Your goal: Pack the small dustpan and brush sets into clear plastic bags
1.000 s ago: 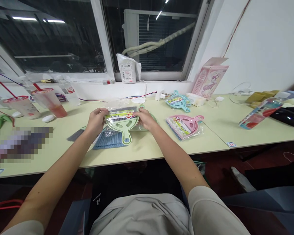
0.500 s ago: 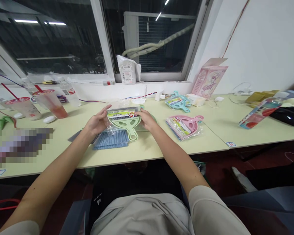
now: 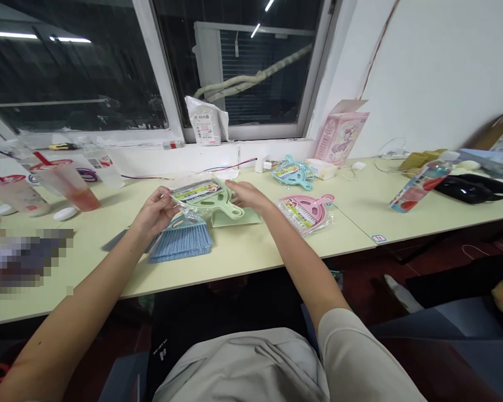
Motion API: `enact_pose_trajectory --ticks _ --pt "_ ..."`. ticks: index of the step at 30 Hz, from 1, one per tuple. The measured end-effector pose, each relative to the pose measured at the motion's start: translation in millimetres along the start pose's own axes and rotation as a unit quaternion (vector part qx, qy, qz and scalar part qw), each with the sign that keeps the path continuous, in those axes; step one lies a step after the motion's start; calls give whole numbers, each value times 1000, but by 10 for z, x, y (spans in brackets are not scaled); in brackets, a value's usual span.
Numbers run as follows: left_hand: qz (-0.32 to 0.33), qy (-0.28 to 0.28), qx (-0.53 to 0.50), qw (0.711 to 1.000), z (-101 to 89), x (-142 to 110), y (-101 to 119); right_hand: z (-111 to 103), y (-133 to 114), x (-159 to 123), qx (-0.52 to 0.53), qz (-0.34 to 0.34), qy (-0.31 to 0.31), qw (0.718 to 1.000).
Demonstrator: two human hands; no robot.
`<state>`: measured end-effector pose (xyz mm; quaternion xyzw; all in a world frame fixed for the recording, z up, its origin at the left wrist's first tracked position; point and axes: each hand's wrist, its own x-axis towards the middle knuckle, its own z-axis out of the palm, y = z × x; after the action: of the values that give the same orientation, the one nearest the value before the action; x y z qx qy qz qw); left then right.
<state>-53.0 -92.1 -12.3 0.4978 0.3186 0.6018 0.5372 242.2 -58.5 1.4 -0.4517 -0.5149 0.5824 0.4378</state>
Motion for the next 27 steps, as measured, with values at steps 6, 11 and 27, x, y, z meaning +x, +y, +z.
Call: enact_pose_trajectory --ticks 6,11,27 --pt "27 19 21 999 145 -23 -40 -272 -187 -244 -190 -157 28 969" --pt "45 -11 10 999 171 -49 -96 -206 7 -91 -285 -214 21 934" --pt "133 81 224 962 20 23 -140 -1946 -454 451 -703 -49 121 699"
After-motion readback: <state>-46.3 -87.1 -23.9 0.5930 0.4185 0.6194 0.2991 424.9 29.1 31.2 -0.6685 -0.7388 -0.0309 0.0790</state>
